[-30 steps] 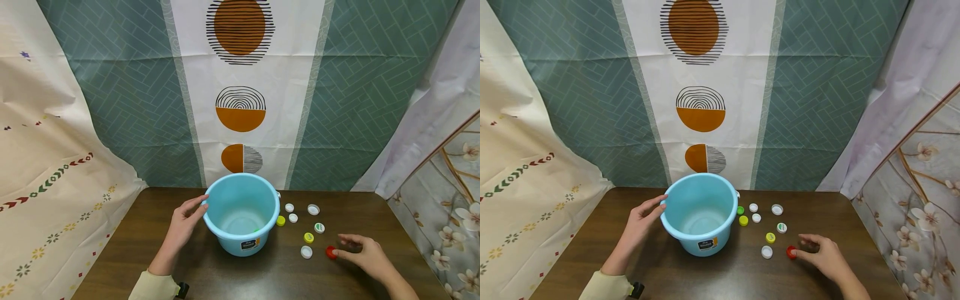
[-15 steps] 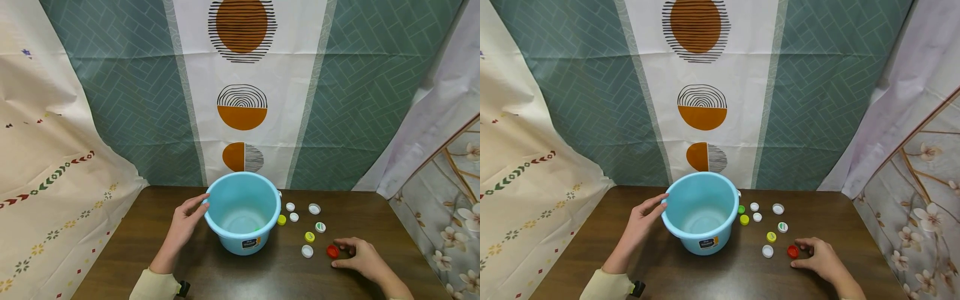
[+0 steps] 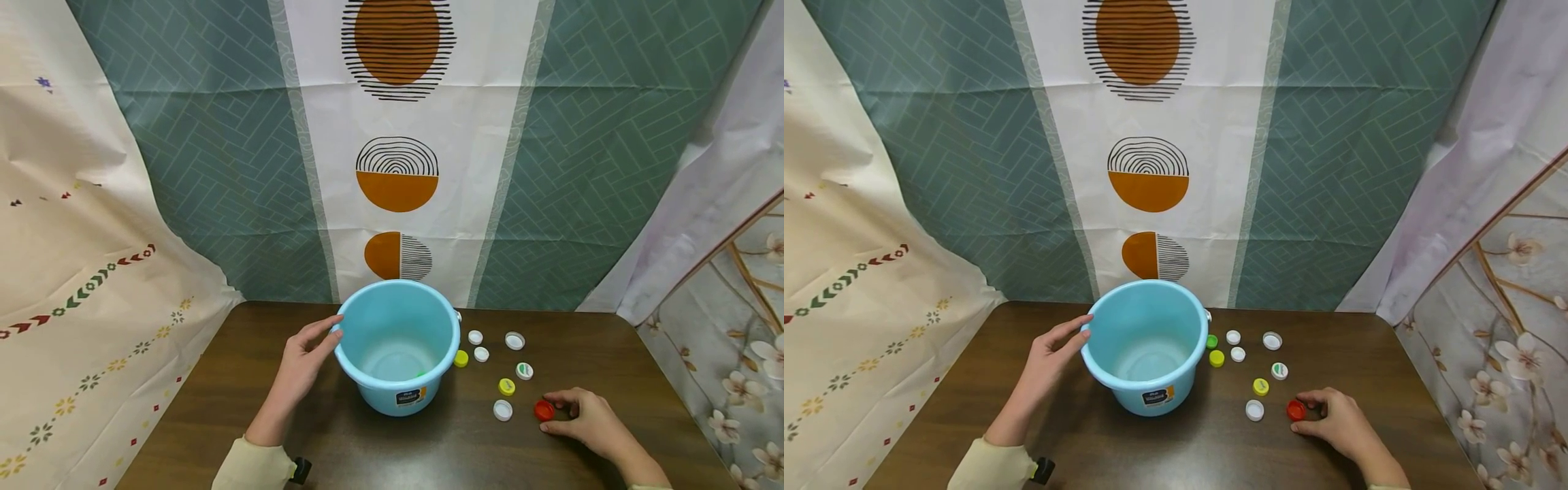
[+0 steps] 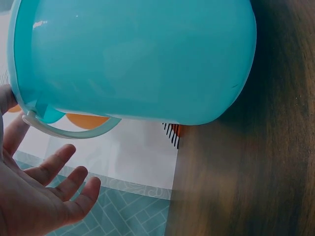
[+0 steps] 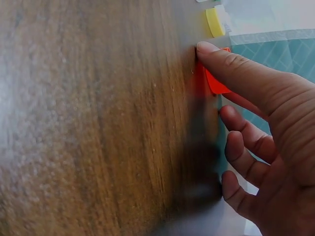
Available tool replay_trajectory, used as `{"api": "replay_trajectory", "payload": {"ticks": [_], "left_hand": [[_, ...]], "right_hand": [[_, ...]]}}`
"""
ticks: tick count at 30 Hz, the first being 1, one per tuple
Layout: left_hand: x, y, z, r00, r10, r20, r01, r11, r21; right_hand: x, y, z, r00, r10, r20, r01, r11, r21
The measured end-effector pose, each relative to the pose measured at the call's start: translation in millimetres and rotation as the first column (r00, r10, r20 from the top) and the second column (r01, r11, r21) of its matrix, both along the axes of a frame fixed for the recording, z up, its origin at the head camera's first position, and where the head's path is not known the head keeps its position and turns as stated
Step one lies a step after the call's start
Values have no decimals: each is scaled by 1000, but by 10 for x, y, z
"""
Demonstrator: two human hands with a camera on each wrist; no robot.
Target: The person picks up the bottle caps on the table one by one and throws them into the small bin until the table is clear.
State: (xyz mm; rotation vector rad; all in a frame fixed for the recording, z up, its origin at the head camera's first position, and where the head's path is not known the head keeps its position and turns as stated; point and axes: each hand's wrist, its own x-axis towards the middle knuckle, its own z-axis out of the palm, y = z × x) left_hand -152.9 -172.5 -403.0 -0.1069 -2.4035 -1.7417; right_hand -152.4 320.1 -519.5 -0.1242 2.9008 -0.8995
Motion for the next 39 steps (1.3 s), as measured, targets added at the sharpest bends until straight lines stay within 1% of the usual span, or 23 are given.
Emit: {"api": "replay_trajectory", "payload": {"ticks": [6, 8, 13, 16, 22, 25, 32, 35, 39], "left_hand": [[-9, 0, 1, 1000, 1, 2, -1, 1000, -1], [-10, 0, 2, 1000, 3, 4, -3, 1000, -3], [-10, 0, 5, 1000, 3, 2, -3, 1000, 2], [-10, 1, 5, 1000, 1, 1, -1, 1000, 5], [-10, 4, 10, 1000, 2, 2, -2, 1000, 1], [-8, 5, 12, 1000, 2, 3, -2, 1000, -1], [-12, 2, 11, 1000, 4, 3, -4, 1000, -1], [-12, -1, 15, 1000, 3, 1, -3, 1000, -6], [-6, -5, 18, 1000, 4, 0, -4, 1000, -10]], "right_hand": [[-18, -5, 0, 1000, -12, 3, 12, 1000, 4], [-15, -7, 8, 1000, -1, 1, 1, 1000, 5], [-20, -20, 32, 1000, -6, 13, 6, 1000, -3], [-39, -21, 41, 999, -21, 24, 21, 1000, -7], [-77, -8, 59, 999, -41, 21, 42, 999, -10], [-98, -2, 82, 999, -51, -10, 50, 999, -11], [-139, -23, 206, 989, -60, -135, 52, 997, -62], [-153, -45, 272, 981, -63, -183, 50, 996, -79], [-178, -80, 341, 965, -70, -254, 45, 994, -103]]}}
